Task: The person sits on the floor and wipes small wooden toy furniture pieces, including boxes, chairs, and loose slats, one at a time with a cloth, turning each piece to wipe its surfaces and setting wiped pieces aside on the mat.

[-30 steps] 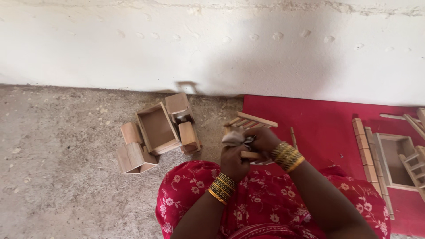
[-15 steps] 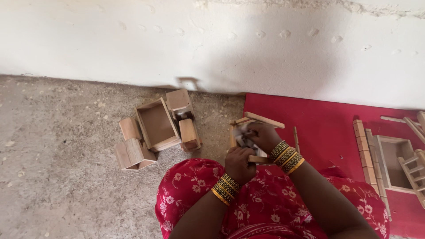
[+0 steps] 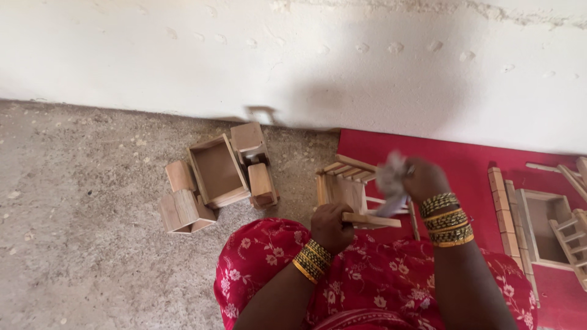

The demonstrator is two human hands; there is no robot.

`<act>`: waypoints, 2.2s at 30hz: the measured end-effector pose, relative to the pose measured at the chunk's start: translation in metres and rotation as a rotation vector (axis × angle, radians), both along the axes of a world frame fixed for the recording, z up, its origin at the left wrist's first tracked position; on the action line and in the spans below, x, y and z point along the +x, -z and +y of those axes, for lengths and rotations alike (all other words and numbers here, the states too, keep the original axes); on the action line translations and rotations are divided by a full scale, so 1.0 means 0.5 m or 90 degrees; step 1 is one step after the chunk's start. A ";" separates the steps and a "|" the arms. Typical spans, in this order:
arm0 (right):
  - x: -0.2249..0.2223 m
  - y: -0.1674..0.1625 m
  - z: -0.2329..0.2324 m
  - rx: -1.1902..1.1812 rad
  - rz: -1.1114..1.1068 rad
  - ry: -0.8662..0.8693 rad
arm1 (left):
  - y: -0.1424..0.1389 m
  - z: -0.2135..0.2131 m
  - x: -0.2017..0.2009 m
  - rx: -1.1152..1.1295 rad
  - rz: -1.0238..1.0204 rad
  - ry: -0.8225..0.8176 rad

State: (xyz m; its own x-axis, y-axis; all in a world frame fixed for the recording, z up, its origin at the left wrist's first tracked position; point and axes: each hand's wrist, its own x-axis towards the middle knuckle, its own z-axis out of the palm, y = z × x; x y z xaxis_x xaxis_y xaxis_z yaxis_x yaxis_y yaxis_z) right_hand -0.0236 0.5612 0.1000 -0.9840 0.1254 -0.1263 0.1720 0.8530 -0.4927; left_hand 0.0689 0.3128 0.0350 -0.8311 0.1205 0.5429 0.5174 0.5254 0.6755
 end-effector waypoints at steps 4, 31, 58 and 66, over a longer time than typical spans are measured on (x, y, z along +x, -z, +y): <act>-0.017 -0.021 -0.079 -0.194 0.417 -0.167 | 0.006 -0.002 0.000 -0.035 -0.010 0.028; 0.028 0.211 0.079 0.159 -0.196 0.052 | 0.006 -0.005 0.007 0.003 0.021 0.016; 0.147 0.252 0.176 0.026 -0.083 0.206 | 0.037 -0.038 -0.061 0.477 -0.388 -0.029; 0.134 0.257 0.161 0.056 -0.121 0.188 | 0.019 -0.144 -0.091 0.757 -0.095 -0.041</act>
State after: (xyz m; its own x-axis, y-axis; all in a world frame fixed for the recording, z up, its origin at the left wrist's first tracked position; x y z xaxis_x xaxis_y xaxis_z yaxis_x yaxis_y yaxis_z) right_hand 0.0435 0.6417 -0.0286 -0.8641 0.4185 -0.2796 0.4981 0.7907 -0.3559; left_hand 0.0233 0.2406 0.0257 -0.8813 -0.4352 0.1840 0.3884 -0.4455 0.8066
